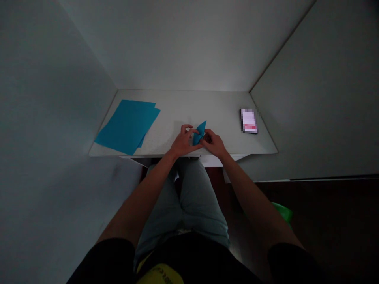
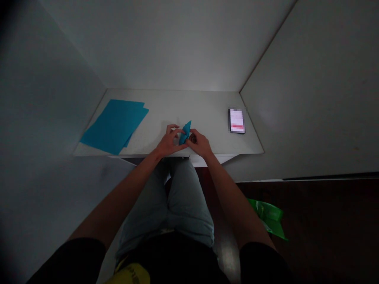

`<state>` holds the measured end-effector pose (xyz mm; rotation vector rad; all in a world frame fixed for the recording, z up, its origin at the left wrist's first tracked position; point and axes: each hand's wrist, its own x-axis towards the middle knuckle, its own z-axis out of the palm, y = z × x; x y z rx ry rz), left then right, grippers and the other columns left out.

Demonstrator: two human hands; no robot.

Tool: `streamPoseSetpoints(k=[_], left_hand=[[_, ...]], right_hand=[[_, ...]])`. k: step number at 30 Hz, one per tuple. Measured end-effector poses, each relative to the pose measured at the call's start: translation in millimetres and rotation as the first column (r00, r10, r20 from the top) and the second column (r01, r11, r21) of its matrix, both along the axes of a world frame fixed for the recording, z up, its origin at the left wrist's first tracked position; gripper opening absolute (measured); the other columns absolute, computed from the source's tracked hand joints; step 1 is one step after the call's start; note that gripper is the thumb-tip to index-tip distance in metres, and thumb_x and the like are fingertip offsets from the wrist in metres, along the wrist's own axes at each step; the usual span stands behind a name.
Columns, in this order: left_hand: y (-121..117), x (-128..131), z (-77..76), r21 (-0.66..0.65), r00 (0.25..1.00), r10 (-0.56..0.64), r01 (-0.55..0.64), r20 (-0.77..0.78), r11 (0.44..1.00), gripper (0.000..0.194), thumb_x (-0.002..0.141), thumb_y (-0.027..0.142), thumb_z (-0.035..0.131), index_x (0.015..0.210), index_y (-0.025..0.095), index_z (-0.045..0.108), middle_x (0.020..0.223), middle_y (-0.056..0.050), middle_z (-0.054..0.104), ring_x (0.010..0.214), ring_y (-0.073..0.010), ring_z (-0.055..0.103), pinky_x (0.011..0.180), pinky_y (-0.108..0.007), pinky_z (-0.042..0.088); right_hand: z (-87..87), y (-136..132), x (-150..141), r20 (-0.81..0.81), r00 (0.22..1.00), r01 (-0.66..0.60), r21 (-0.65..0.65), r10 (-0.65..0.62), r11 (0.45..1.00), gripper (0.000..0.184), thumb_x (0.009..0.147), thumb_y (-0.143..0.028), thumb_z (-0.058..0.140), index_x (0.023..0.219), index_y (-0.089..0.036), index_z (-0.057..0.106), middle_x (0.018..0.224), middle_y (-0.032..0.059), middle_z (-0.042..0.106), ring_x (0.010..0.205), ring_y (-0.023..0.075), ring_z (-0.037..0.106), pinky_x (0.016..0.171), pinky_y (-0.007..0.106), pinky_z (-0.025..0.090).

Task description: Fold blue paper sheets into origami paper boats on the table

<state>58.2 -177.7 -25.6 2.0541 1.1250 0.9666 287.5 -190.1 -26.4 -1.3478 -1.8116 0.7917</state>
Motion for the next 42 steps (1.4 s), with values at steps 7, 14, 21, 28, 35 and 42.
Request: streamPoseSetpoints(k=[7, 14, 21, 28, 35, 42], left_hand=[[2.4, -0.2, 4.3, 0.022, 0.998, -0.06, 0.06, 0.012, 0.998, 0.05, 0.087, 0.041, 0.096, 0.128, 0.025, 0.071, 0.127, -0.007, 0.065, 0.101, -0.0209, 0.072, 0.1, -0.043, 0.064], [2.4, 2.2, 3.3, -0.083, 0.994, 0.001, 0.008, 0.108, 0.997, 0.064, 0.086, 0.022, 0.086, 0.143, 0.026, 0.06, 0.103, -0.001, 0.072, 0.094, -0.0199, 0.072, 0.093, -0.037, 0.06], [3.3, 1.5, 11.3, -0.144, 0.978, 0.082, -0.055, 0.194, 0.988, 0.049, 0.101, 0.016, 0.054, 0.147, 0.024, 0.069, 0.074, 0.004, 0.063, 0.066, -0.0157, 0.061, 0.072, -0.029, 0.051], [4.7, 1.8, 10.0, -0.221, 0.956, 0.1, -0.039, 0.275, 0.975, 0.023, 0.099, 0.02, 0.062, 0.115, 0.021, 0.079, 0.08, 0.001, 0.072, 0.074, -0.016, 0.07, 0.075, -0.028, 0.054], [7.6, 2.3, 1.4, -0.218, 0.927, 0.088, -0.007, 0.364, 0.976, 0.04, 0.087, 0.031, 0.087, 0.123, 0.023, 0.071, 0.098, -0.001, 0.077, 0.089, -0.0177, 0.074, 0.086, -0.03, 0.058], [9.2, 2.9, 3.4, -0.243, 0.961, 0.085, -0.02, 0.262, 0.97, 0.041, 0.102, 0.06, 0.071, 0.102, 0.021, 0.083, 0.098, -0.005, 0.083, 0.093, -0.0227, 0.075, 0.089, -0.035, 0.059]], right_hand=[[1.9, 2.9, -4.1, 0.071, 0.993, 0.093, -0.004, -0.092, 0.996, 0.031, 0.096, -0.046, 0.065, 0.119, -0.028, 0.073, 0.084, 0.0003, 0.074, 0.073, 0.0206, 0.065, 0.069, 0.033, 0.044], [1.6, 1.9, -3.9, 0.086, 0.992, 0.097, 0.0, -0.097, 0.995, 0.035, 0.098, -0.051, 0.066, 0.122, -0.027, 0.076, 0.087, 0.0014, 0.073, 0.073, 0.0203, 0.065, 0.07, 0.033, 0.044], [-3.6, 5.7, 1.8, -0.151, 0.987, 0.064, 0.036, -0.058, 0.997, 0.04, 0.104, -0.042, 0.059, 0.137, -0.025, 0.074, 0.081, -0.0004, 0.068, 0.066, 0.0175, 0.058, 0.067, 0.031, 0.047], [-4.1, 8.9, 8.9, -0.31, 0.946, 0.091, -0.02, -0.093, 0.996, 0.033, 0.101, -0.046, 0.059, 0.114, -0.023, 0.079, 0.072, -0.0011, 0.062, 0.066, 0.0182, 0.058, 0.068, 0.032, 0.05], [-6.6, 9.0, 8.7, -0.339, 0.938, 0.067, -0.034, -0.075, 0.997, 0.053, 0.09, -0.063, 0.082, 0.124, -0.024, 0.073, 0.092, 0.0006, 0.072, 0.063, 0.0133, 0.053, 0.061, 0.029, 0.045], [-3.4, 9.2, 6.2, -0.265, 0.962, 0.052, -0.05, -0.064, 0.997, 0.052, 0.096, -0.074, 0.073, 0.096, -0.022, 0.075, 0.088, 0.0036, 0.074, 0.076, 0.0183, 0.062, 0.076, 0.034, 0.052]])
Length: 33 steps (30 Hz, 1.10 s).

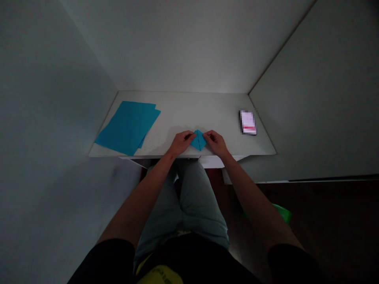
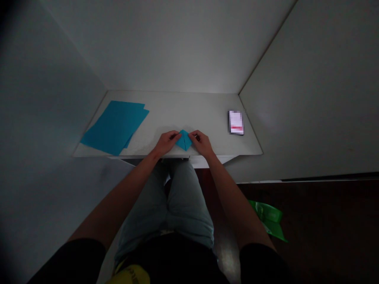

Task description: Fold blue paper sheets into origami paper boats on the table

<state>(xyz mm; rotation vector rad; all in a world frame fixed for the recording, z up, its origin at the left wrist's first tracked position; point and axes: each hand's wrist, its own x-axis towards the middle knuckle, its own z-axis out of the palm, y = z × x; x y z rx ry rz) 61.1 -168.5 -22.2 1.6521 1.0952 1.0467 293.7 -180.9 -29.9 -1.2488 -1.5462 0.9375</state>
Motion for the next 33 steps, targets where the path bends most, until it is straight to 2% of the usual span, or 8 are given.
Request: streamPoseSetpoints(k=[4, 9, 14, 17, 22, 25, 28, 33], left_hand=[[0.6, 1.0, 2.7, 0.007, 0.999, 0.035, -0.036, 0.028, 0.999, 0.048, 0.099, 0.066, 0.072, 0.1, 0.021, 0.085, 0.1, -0.007, 0.084, 0.094, -0.0234, 0.075, 0.089, -0.036, 0.06], [2.7, 0.2, 1.7, 0.018, 0.993, 0.08, -0.082, 0.091, 0.997, 0.05, 0.096, 0.069, 0.074, 0.096, 0.02, 0.084, 0.098, -0.008, 0.083, 0.092, -0.0233, 0.074, 0.09, -0.037, 0.061], [3.7, -1.8, 0.4, 0.01, 0.984, 0.146, -0.147, 0.105, 0.989, 0.054, 0.098, 0.073, 0.072, 0.096, 0.02, 0.081, 0.09, -0.006, 0.079, 0.084, -0.0211, 0.07, 0.081, -0.035, 0.06], [3.7, -1.6, 0.1, 0.03, 0.983, 0.128, -0.133, 0.129, 0.991, 0.055, 0.097, 0.075, 0.075, 0.097, 0.02, 0.081, 0.093, -0.007, 0.08, 0.086, -0.0215, 0.072, 0.082, -0.035, 0.061], [3.9, -1.4, 1.6, 0.052, 0.98, 0.102, -0.112, 0.169, 0.992, 0.054, 0.095, 0.074, 0.077, 0.093, 0.02, 0.082, 0.099, -0.008, 0.081, 0.093, -0.0226, 0.074, 0.086, -0.036, 0.062], [5.5, -2.8, 2.8, 0.033, 0.97, 0.146, -0.155, 0.194, 0.987, 0.052, 0.095, 0.072, 0.077, 0.095, 0.02, 0.081, 0.101, -0.009, 0.081, 0.097, -0.0229, 0.074, 0.088, -0.036, 0.062], [8.2, -4.1, 2.5, -0.02, 0.95, 0.217, -0.218, 0.226, 0.976, 0.054, 0.095, 0.074, 0.075, 0.096, 0.02, 0.077, 0.099, -0.008, 0.08, 0.096, -0.0219, 0.073, 0.091, -0.035, 0.062], [12.3, -4.9, 0.1, -0.137, 0.886, 0.346, -0.318, 0.309, 0.938, 0.055, 0.098, 0.076, 0.073, 0.09, 0.023, 0.058, 0.087, -0.002, 0.069, 0.087, -0.0181, 0.072, 0.089, -0.034, 0.066]], right_hand=[[6.6, -2.0, 0.4, -0.006, 1.0, 0.005, 0.002, -0.005, 1.0, 0.054, 0.095, -0.077, 0.073, 0.094, -0.023, 0.072, 0.082, 0.0017, 0.069, 0.074, 0.0179, 0.059, 0.073, 0.033, 0.05], [6.4, 0.1, -0.7, -0.066, 0.997, 0.042, -0.034, -0.045, 0.999, 0.058, 0.091, -0.081, 0.074, 0.092, -0.024, 0.066, 0.074, -0.0013, 0.062, 0.067, 0.0159, 0.053, 0.065, 0.031, 0.045], [7.1, 1.9, -1.4, -0.124, 0.987, 0.097, -0.042, -0.101, 0.994, 0.061, 0.09, -0.085, 0.072, 0.095, -0.025, 0.063, 0.07, -0.0031, 0.057, 0.061, 0.0153, 0.05, 0.06, 0.031, 0.042], [9.1, 0.4, -1.0, -0.111, 0.992, 0.054, -0.045, -0.059, 0.998, 0.064, 0.091, -0.089, 0.07, 0.094, -0.025, 0.063, 0.069, -0.0035, 0.055, 0.062, 0.0156, 0.05, 0.062, 0.031, 0.043], [9.0, -1.7, -0.5, -0.049, 0.999, -0.01, -0.022, 0.008, 1.0, 0.071, 0.082, -0.094, 0.076, 0.087, -0.024, 0.065, 0.072, -0.0025, 0.058, 0.067, 0.0146, 0.05, 0.064, 0.03, 0.041], [7.8, -1.3, -0.3, -0.072, 0.997, 0.032, -0.013, -0.033, 0.999, 0.074, 0.082, -0.097, 0.075, 0.083, -0.024, 0.062, 0.068, -0.0028, 0.055, 0.065, 0.0146, 0.05, 0.063, 0.03, 0.04], [7.5, -0.4, 0.0, -0.111, 0.987, 0.11, -0.04, -0.114, 0.993, 0.073, 0.083, -0.098, 0.073, 0.087, -0.026, 0.059, 0.064, -0.0041, 0.05, 0.059, 0.0153, 0.047, 0.057, 0.031, 0.038], [8.3, 1.7, 0.6, -0.167, 0.965, 0.209, 0.006, -0.205, 0.978, 0.072, 0.089, -0.097, 0.066, 0.092, -0.028, 0.046, 0.074, -0.0041, 0.051, 0.059, 0.015, 0.05, 0.057, 0.031, 0.047]])
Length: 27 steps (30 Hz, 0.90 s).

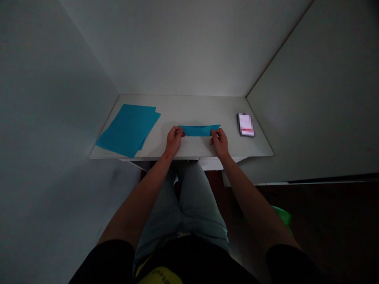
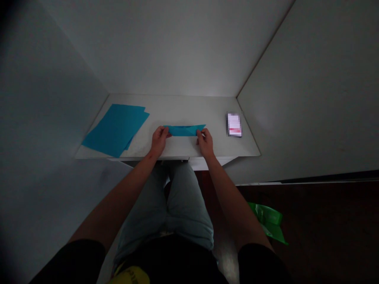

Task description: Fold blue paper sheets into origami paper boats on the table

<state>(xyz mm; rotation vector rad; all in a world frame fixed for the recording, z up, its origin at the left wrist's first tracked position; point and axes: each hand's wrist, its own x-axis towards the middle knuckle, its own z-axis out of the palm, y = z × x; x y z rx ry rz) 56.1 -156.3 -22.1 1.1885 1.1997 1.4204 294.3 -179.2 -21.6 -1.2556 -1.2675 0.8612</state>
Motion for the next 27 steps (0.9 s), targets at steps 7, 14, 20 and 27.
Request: streamPoseSetpoints(k=[7, 14, 20, 27], left_hand=[[-2.0, 0.0, 3.4, -0.025, 0.997, 0.003, -0.002, 0.071, 1.0, 0.052, 0.092, 0.068, 0.085, 0.092, 0.024, 0.056, 0.086, 0.0, 0.07, 0.083, -0.017, 0.072, 0.089, -0.036, 0.067], [-13.3, -1.3, 14.2, -0.007, 0.974, -0.19, 0.191, -0.123, 0.982, 0.051, 0.071, 0.053, 0.104, 0.104, 0.021, 0.081, 0.109, -0.009, 0.086, 0.111, -0.0306, 0.08, 0.107, -0.05, 0.065], [-12.7, -2.9, 9.4, -0.05, 0.953, -0.241, 0.236, -0.185, 0.97, 0.047, 0.082, 0.067, 0.09, 0.077, 0.022, 0.08, 0.089, -0.008, 0.085, 0.092, -0.0292, 0.081, 0.096, -0.046, 0.066], [-6.0, -2.4, 5.5, -0.022, 0.994, -0.01, 0.008, -0.112, 1.0, 0.071, 0.094, 0.089, 0.066, 0.067, 0.025, 0.055, 0.066, -0.003, 0.064, 0.072, -0.0207, 0.067, 0.07, -0.032, 0.059]], right_hand=[[-1.6, 1.2, -1.3, -0.016, 0.999, -0.034, -0.011, 0.034, 0.999, 0.074, 0.089, -0.098, 0.064, 0.092, -0.029, 0.037, 0.069, -0.0072, 0.047, 0.055, 0.0145, 0.05, 0.054, 0.03, 0.044], [0.4, -1.2, -0.3, -0.061, 0.987, -0.152, -0.047, 0.149, 0.987, 0.073, 0.072, -0.086, 0.089, 0.092, -0.027, 0.051, 0.071, -0.0063, 0.055, 0.061, 0.0142, 0.053, 0.06, 0.03, 0.047], [2.3, -5.5, 4.3, 0.055, 0.982, -0.174, -0.093, 0.18, 0.98, 0.066, 0.071, -0.083, 0.09, 0.078, -0.024, 0.061, 0.066, -0.0034, 0.055, 0.063, 0.0149, 0.048, 0.06, 0.031, 0.041], [5.2, -5.2, 6.3, 0.153, 0.971, -0.158, -0.155, 0.182, 0.975, 0.089, 0.091, -0.106, 0.047, 0.064, -0.024, 0.069, 0.054, 0.0029, 0.055, 0.055, 0.0188, 0.05, 0.061, 0.036, 0.042]])
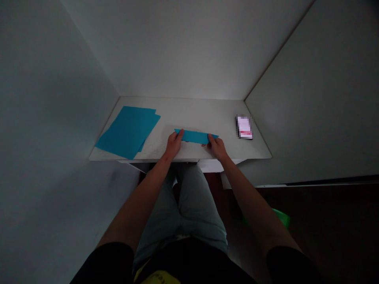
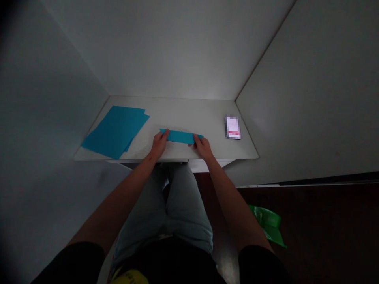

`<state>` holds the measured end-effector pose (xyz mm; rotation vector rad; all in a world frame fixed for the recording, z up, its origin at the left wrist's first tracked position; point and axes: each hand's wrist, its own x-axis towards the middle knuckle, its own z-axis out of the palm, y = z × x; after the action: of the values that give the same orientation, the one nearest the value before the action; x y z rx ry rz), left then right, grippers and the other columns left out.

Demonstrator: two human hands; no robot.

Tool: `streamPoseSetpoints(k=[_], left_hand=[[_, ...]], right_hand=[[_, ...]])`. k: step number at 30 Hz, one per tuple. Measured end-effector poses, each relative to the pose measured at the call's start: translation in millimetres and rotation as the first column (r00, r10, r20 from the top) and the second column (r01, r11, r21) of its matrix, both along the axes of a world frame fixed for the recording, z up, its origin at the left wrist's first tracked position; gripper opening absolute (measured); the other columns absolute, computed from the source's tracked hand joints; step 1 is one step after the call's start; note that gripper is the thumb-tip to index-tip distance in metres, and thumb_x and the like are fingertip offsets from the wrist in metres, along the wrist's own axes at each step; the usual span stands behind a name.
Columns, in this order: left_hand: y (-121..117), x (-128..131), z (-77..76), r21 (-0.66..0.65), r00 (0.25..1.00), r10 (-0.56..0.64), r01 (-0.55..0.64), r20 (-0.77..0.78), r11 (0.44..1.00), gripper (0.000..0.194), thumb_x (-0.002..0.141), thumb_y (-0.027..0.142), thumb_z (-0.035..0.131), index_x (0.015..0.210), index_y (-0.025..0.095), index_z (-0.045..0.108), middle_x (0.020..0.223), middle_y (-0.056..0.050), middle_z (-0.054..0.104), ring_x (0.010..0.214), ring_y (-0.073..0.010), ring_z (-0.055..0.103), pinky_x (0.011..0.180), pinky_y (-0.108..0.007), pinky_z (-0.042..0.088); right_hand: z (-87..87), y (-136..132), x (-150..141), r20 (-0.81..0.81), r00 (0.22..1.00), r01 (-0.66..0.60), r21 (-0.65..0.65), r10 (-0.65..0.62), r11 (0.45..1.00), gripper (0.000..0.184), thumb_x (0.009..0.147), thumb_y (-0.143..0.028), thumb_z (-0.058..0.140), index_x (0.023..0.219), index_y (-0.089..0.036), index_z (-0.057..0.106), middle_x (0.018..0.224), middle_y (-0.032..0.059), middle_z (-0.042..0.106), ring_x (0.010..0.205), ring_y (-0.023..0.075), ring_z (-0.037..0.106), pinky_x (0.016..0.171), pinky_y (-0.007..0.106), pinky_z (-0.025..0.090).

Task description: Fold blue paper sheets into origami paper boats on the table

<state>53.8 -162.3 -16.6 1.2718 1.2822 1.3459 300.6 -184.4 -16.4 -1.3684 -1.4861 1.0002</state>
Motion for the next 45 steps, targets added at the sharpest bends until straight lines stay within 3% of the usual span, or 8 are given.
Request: streamPoseSetpoints(k=[7, 13, 21, 26, 30, 34, 39, 45], left_hand=[[-0.8, 2.9, 4.7, 0.056, 0.99, 0.103, -0.109, 0.095, 0.992, 0.067, 0.101, 0.09, 0.055, 0.081, 0.027, 0.048, 0.071, 0.001, 0.054, 0.066, -0.016, 0.059, 0.061, -0.028, 0.054], [-5.2, -1.2, 8.7, 0.082, 0.988, 0.138, -0.144, 0.075, 0.986, 0.068, 0.102, 0.093, 0.05, 0.082, 0.028, 0.048, 0.063, 0.003, 0.052, 0.058, -0.0154, 0.056, 0.057, -0.028, 0.049], [5.1, -11.4, 15.4, 0.076, 0.987, 0.16, -0.161, 0.029, 0.984, 0.08, 0.089, 0.107, 0.05, 0.08, 0.027, 0.052, 0.057, 0.004, 0.05, 0.054, -0.0156, 0.05, 0.053, -0.03, 0.042], [13.8, -20.9, 16.6, 0.072, 0.994, 0.112, -0.112, -0.007, 0.991, 0.07, 0.102, 0.092, 0.054, 0.08, 0.026, 0.055, 0.059, 0.003, 0.053, 0.056, -0.0157, 0.052, 0.056, -0.027, 0.046], [16.3, -17.9, 11.0, 0.07, 0.988, 0.143, -0.147, 0.056, 0.987, 0.058, 0.106, 0.081, 0.057, 0.104, 0.024, 0.061, 0.093, -0.002, 0.071, 0.06, -0.0127, 0.062, 0.057, -0.026, 0.052], [17.5, -14.2, 4.6, 0.085, 0.988, 0.144, -0.147, 0.05, 0.985, 0.058, 0.105, 0.078, 0.057, 0.123, 0.023, 0.062, 0.114, -0.005, 0.073, 0.06, -0.01, 0.063, 0.061, -0.027, 0.055], [16.6, -13.2, 4.3, 0.087, 0.995, 0.092, -0.087, -0.05, 0.992, 0.057, 0.104, 0.075, 0.055, 0.116, 0.02, 0.066, 0.102, -0.004, 0.073, 0.064, -0.0125, 0.063, 0.066, -0.029, 0.054], [13.6, -12.8, 8.0, 0.055, 0.993, 0.043, -0.037, -0.111, 0.998, 0.05, 0.101, 0.07, 0.056, 0.108, 0.021, 0.068, 0.092, -0.003, 0.073, 0.066, -0.0159, 0.064, 0.067, -0.031, 0.052]], right_hand=[[-3.6, 3.4, -1.1, -0.049, 0.998, 0.046, -0.036, -0.048, 0.998, 0.094, 0.091, -0.109, 0.036, 0.066, -0.024, 0.067, 0.056, 0.0067, 0.059, 0.059, 0.0226, 0.059, 0.071, 0.041, 0.053], [0.7, -0.4, -3.7, -0.116, 0.993, -0.012, 0.048, 0.017, 0.999, 0.08, 0.087, -0.095, 0.067, 0.127, -0.026, 0.071, 0.077, -0.0006, 0.07, 0.058, 0.0178, 0.057, 0.06, 0.034, 0.049], [-1.7, -4.7, -5.2, -0.115, 0.989, -0.081, 0.094, 0.091, 0.992, 0.061, 0.078, -0.077, 0.087, 0.109, -0.026, 0.072, 0.089, -0.0008, 0.07, 0.063, 0.013, 0.051, 0.06, 0.03, 0.042], [-5.0, -6.3, -3.6, -0.068, 0.988, -0.135, 0.04, 0.137, 0.99, 0.06, 0.078, -0.076, 0.087, 0.11, -0.027, 0.073, 0.08, -0.0026, 0.068, 0.066, 0.0161, 0.056, 0.064, 0.031, 0.045], [-6.1, -10.9, -4.2, -0.012, 0.985, -0.17, 0.012, 0.17, 0.985, 0.048, 0.091, -0.073, 0.076, 0.105, -0.026, 0.074, 0.083, 0.0003, 0.077, 0.066, 0.0173, 0.06, 0.065, 0.031, 0.048], [-5.9, -10.6, -3.6, 0.019, 0.998, -0.056, 0.068, 0.055, 0.996, 0.045, 0.106, -0.067, 0.058, 0.116, -0.026, 0.075, 0.103, 0.004, 0.084, 0.062, 0.0171, 0.064, 0.068, 0.033, 0.055], [9.3, 19.9, 20.6, 0.256, 0.962, 0.064, 0.131, -0.096, 0.989, 0.037, 0.115, -0.046, 0.049, 0.136, -0.025, 0.07, 0.128, 0.0063, 0.085, 0.065, 0.0155, 0.07, 0.084, 0.033, 0.063], [31.6, 77.4, 65.8, 0.44, 0.871, 0.2, 0.089, -0.219, 0.976, 0.041, 0.114, -0.026, 0.048, 0.149, -0.02, 0.068, 0.138, 0.0112, 0.083, 0.068, 0.0162, 0.074, 0.083, 0.032, 0.064]])
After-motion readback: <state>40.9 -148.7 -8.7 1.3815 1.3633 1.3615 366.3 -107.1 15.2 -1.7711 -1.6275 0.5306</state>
